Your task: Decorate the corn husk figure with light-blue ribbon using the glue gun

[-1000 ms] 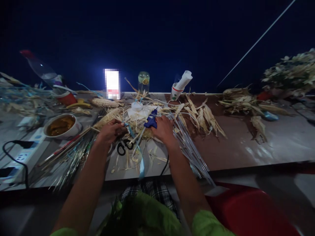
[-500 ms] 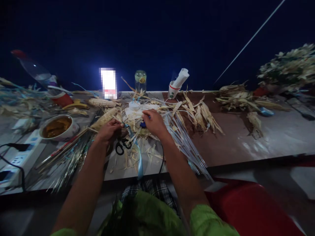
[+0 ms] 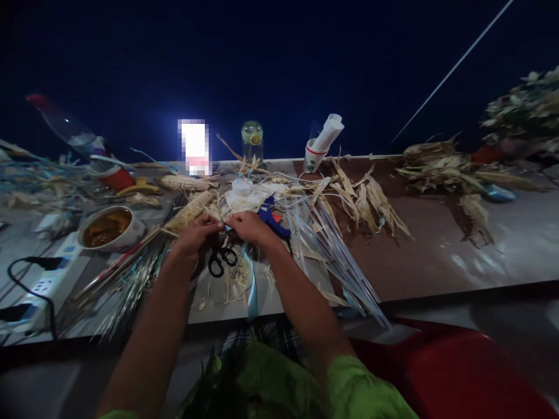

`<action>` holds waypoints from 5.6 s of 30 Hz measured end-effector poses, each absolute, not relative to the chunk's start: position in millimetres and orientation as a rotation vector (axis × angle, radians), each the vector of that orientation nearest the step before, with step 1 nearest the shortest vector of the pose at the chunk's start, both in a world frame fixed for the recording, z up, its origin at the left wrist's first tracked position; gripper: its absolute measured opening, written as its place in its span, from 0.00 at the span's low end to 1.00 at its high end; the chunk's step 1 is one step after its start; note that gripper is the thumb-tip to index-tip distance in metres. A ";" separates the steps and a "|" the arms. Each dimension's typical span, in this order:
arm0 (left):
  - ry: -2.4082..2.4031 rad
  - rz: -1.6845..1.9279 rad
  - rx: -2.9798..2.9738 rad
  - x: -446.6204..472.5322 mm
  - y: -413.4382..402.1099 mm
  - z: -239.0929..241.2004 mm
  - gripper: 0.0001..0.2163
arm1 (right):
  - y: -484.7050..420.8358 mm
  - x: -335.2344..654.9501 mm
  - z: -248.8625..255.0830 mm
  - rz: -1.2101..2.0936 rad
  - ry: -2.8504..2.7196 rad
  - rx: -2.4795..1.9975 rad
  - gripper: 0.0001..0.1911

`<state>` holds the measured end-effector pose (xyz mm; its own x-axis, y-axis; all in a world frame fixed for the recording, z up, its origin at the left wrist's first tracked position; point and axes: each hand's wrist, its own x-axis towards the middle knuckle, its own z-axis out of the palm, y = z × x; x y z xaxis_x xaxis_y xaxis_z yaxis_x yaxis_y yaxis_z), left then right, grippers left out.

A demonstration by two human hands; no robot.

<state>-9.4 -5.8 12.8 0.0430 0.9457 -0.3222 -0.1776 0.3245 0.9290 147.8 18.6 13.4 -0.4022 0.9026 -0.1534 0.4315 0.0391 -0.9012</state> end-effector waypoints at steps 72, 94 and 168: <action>0.838 1.044 0.671 -1.3 -9.4 15.4 0.15 | -3.2 130.7 16.0 1.115 -1.678 -1.408 0.06; 0.996 1.139 0.795 -6.4 -3.9 7.1 0.15 | -0.4 127.4 0.2 1.576 -1.223 -1.247 0.12; 1.237 1.274 0.796 2.0 -4.7 11.8 0.09 | 1.4 133.5 12.9 1.229 -1.685 -1.408 0.04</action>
